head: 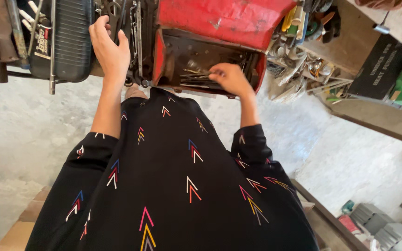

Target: The person searches through a red metal toolbox, picking up and handling various objects by hand including bolts, a metal rod, shears, and several small mechanical parts.

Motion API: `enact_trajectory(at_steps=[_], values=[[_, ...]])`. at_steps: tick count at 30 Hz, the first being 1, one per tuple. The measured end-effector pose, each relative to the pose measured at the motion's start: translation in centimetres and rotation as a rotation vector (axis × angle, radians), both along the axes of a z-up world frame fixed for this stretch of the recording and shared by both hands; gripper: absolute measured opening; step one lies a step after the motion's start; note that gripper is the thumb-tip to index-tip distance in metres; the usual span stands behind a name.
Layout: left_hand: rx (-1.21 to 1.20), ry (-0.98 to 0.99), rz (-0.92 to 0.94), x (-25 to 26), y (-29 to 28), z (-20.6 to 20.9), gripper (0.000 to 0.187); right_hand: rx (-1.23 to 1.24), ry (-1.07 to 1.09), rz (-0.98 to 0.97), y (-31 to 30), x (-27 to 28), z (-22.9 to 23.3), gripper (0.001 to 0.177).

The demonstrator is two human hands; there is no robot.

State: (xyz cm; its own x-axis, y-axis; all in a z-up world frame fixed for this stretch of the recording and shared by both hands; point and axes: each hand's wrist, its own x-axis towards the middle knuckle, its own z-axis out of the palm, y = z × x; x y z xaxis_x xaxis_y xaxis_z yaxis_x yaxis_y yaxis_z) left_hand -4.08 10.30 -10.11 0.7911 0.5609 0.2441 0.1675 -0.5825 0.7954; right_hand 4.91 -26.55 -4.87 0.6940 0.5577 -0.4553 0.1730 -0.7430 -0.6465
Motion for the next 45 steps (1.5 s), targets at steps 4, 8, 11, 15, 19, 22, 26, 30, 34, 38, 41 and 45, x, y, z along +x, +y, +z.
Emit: enact_trajectory(at_steps=[4, 8, 11, 15, 19, 22, 26, 30, 34, 38, 41, 45], values=[[-0.188, 0.028, -0.073, 0.2, -1.0, 3.2, 0.028, 0.302, 0.195, -0.233, 1.7, 1.2, 3.1, 0.025], [-0.518, 0.045, -0.222, -0.5, -3.1, 7.2, 0.016, 0.406, 0.489, -0.282, 9.1, 0.3, 4.1, 0.028], [-0.647, 0.049, -0.192, -1.6, -2.4, 9.4, 0.021, 0.560, 0.492, -0.159, 16.0, -1.2, 3.3, 0.026], [-0.248, -0.036, -0.005, -4.0, 1.9, 11.0, 0.031, 0.593, 0.517, -0.095, 23.9, -3.4, 2.0, 0.022], [-0.392, 0.019, 0.150, -6.3, 6.4, 11.6, 0.031, 0.640, 0.608, -0.040, 30.3, -5.6, 1.0, 0.021], [-0.430, -0.003, 0.220, -7.4, 10.0, 11.6, 0.033, 0.595, 0.626, -0.083, 35.1, -7.5, 0.7, 0.034], [-0.350, 0.068, 0.232, -8.7, 13.9, 11.7, 0.027, 0.699, 0.606, -0.155, 39.2, -8.2, 1.3, 0.082], [-0.198, 0.075, 0.162, -9.6, 16.2, 11.1, 0.024, 0.748, 0.545, -0.110, 41.0, -6.8, 1.5, 0.087], [-0.187, 0.086, 0.126, -9.8, 17.6, 10.0, 0.028, 0.712, 0.543, -0.108, 41.9, -6.0, 1.2, 0.080], [-0.194, 0.139, 0.106, -9.6, 17.9, 8.9, 0.029, 0.612, 0.516, -0.166, 42.2, -5.7, 1.2, 0.075], [-0.078, 0.204, 0.091, -8.9, 17.9, 7.9, 0.028, 0.558, 0.409, -0.167, 42.2, -5.3, 1.3, 0.069], [0.135, 0.358, 0.049, -7.5, 17.5, 6.8, 0.032, 0.504, 0.166, -0.092, 39.8, -5.6, 1.4, 0.058]])
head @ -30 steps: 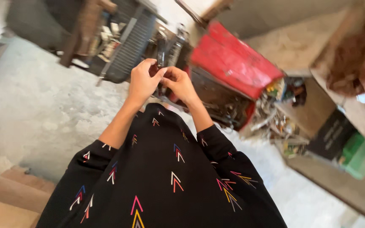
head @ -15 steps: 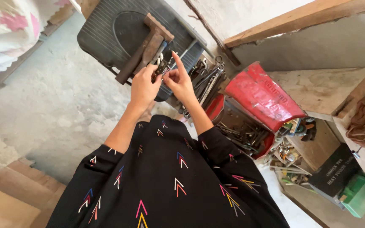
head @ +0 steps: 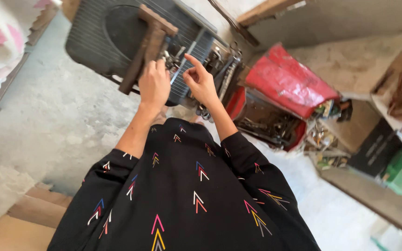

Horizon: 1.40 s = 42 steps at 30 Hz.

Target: The person searches through a red metal toolbox, picking up and handling various objects by hand including bolts, a metal rod, shears, and several small mechanical parts.

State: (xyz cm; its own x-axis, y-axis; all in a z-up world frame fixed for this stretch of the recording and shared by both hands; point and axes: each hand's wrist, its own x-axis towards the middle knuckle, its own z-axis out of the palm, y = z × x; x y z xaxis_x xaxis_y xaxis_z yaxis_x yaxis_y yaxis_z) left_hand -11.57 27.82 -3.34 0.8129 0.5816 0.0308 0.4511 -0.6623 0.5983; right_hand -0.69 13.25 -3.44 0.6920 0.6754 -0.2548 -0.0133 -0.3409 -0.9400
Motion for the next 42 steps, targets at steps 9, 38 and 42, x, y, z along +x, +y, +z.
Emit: enact_trajectory(at_steps=[9, 38, 42], values=[[0.133, -0.122, -0.279, 5.5, -5.2, 4.3, 0.044, 0.108, 0.077, -0.380, -12.8, -2.8, -1.4, 0.028], [-0.044, -0.075, -0.443, 9.1, -30.9, -0.9, 0.030, -0.214, -0.574, 0.237, -36.9, 4.6, -6.8, 0.025], [-0.349, -0.061, -0.435, 9.7, -30.2, -0.1, 0.031, -0.178, -0.161, -0.227, -38.1, 6.6, -4.5, 0.021]])
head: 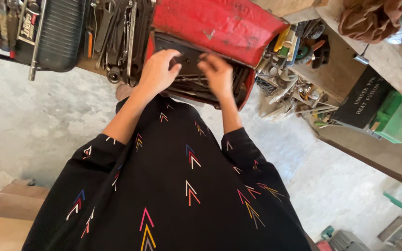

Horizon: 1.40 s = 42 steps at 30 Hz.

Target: The person searches through a red metal toolbox, picking up and handling various objects by hand including bolts, a metal rod, shears, and several small mechanical parts.

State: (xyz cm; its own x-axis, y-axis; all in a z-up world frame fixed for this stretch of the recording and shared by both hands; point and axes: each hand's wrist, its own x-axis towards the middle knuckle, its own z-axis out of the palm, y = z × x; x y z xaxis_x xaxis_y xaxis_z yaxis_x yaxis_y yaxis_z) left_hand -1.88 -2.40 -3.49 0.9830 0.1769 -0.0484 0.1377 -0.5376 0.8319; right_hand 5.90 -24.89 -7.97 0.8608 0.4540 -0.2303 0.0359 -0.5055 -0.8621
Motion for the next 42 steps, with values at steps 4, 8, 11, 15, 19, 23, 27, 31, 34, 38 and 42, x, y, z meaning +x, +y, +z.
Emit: enact_trajectory(at_steps=[4, 8, 11, 15, 19, 23, 27, 31, 34, 38, 42], values=[[-0.420, 0.177, -0.121, 1.2, -0.4, 0.7, 0.033, 0.531, 0.413, -0.363, 0.6, 2.9, 1.0, 0.026], [-0.442, 0.124, -0.120, 1.6, 0.2, 0.5, 0.027, 0.771, 0.589, -0.273, 2.8, 2.6, 1.4, 0.031], [-0.406, 0.089, -0.052, 1.3, 2.2, 0.6, 0.021, 0.727, 0.574, -0.241, 5.7, 1.8, 1.9, 0.034], [-0.298, 0.045, 0.081, -0.4, 6.4, 2.3, 0.019, 0.710, 0.608, -0.152, 11.6, 0.8, 2.9, 0.033], [-0.224, 0.034, 0.269, -3.1, 11.9, 3.7, 0.018, 0.605, 0.572, -0.040, 19.1, 0.0, 3.1, 0.035], [0.103, -0.062, 0.552, -6.5, 18.9, 3.2, 0.016, 0.450, 0.498, 0.158, 27.1, -2.1, 2.3, 0.040], [0.382, -0.010, 0.679, -9.0, 25.5, 0.9, 0.020, 0.447, 0.518, 0.334, 32.2, -4.6, 1.5, 0.035], [0.450, 0.029, 0.651, -9.4, 28.2, 0.3, 0.020, 0.344, 0.423, 0.381, 34.9, -6.8, 2.0, 0.031], [0.426, -0.089, 0.586, -8.3, 27.0, 1.8, 0.019, 0.296, 0.313, 0.339, 34.4, -7.2, 3.1, 0.027], [0.276, -0.174, 0.352, -5.7, 20.9, 3.5, 0.010, 0.187, 0.067, 0.098, 28.4, -5.9, 3.7, 0.014], [0.167, -0.251, 0.142, -3.8, 15.2, 3.8, 0.010, 0.228, 0.293, -0.192, 16.7, -2.3, 2.3, 0.013]])
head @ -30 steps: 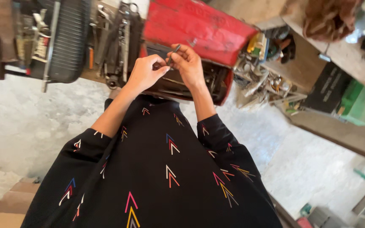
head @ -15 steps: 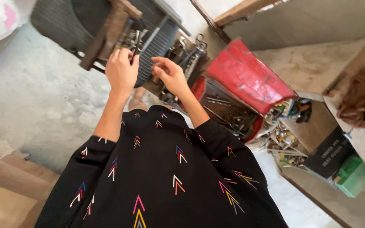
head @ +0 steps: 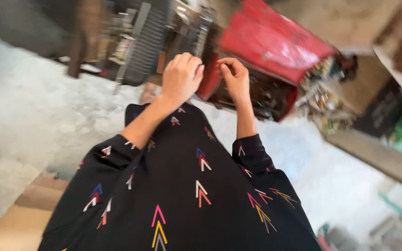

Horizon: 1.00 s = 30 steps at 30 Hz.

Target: The person searches through a red metal toolbox, picking up and handling various objects by hand including bolts, a metal rod, shears, and several small mechanical parts.

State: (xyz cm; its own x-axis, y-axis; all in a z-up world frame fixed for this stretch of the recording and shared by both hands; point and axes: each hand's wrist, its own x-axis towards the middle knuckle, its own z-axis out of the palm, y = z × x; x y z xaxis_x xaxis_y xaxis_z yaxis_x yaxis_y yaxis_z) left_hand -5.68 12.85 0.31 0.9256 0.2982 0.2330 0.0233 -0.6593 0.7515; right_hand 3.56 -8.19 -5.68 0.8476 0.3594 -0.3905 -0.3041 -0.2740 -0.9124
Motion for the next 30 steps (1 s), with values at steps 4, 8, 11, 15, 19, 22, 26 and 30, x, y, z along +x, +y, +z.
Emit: enact_trajectory(at_steps=[4, 8, 11, 15, 19, 22, 26, 30], values=[[0.016, 0.039, -0.105, 0.9, -3.4, -0.9, 0.010, -0.556, -0.558, 0.180, -9.6, 0.6, -4.0, 0.023], [0.041, 0.047, -0.135, 1.3, -5.7, -1.7, 0.010, -0.811, -0.761, 0.412, -12.6, 0.7, -6.2, 0.044], [0.023, 0.071, -0.117, 1.3, -7.3, -2.1, 0.011, -0.925, -0.779, 0.509, -12.6, 1.3, -6.7, 0.029], [0.037, 0.108, -0.116, 1.1, -8.4, -2.8, 0.011, -0.885, -0.771, 0.610, -13.4, 2.3, -7.3, 0.029], [0.049, 0.129, -0.107, 0.9, -9.2, -3.4, 0.011, -0.782, -0.858, 0.685, -13.5, 2.8, -8.3, 0.033], [0.052, 0.127, -0.079, 1.1, -9.3, -3.6, 0.011, -0.798, -0.887, 0.712, -13.5, 3.1, -8.7, 0.034], [0.060, 0.108, -0.054, 1.3, -9.3, -3.6, 0.010, -0.858, -0.889, 0.691, -13.2, 3.0, -9.1, 0.034], [0.027, 0.118, -0.049, 1.0, -9.3, -3.3, 0.011, -0.897, -0.876, 0.642, -13.1, 3.1, -10.2, 0.035]])
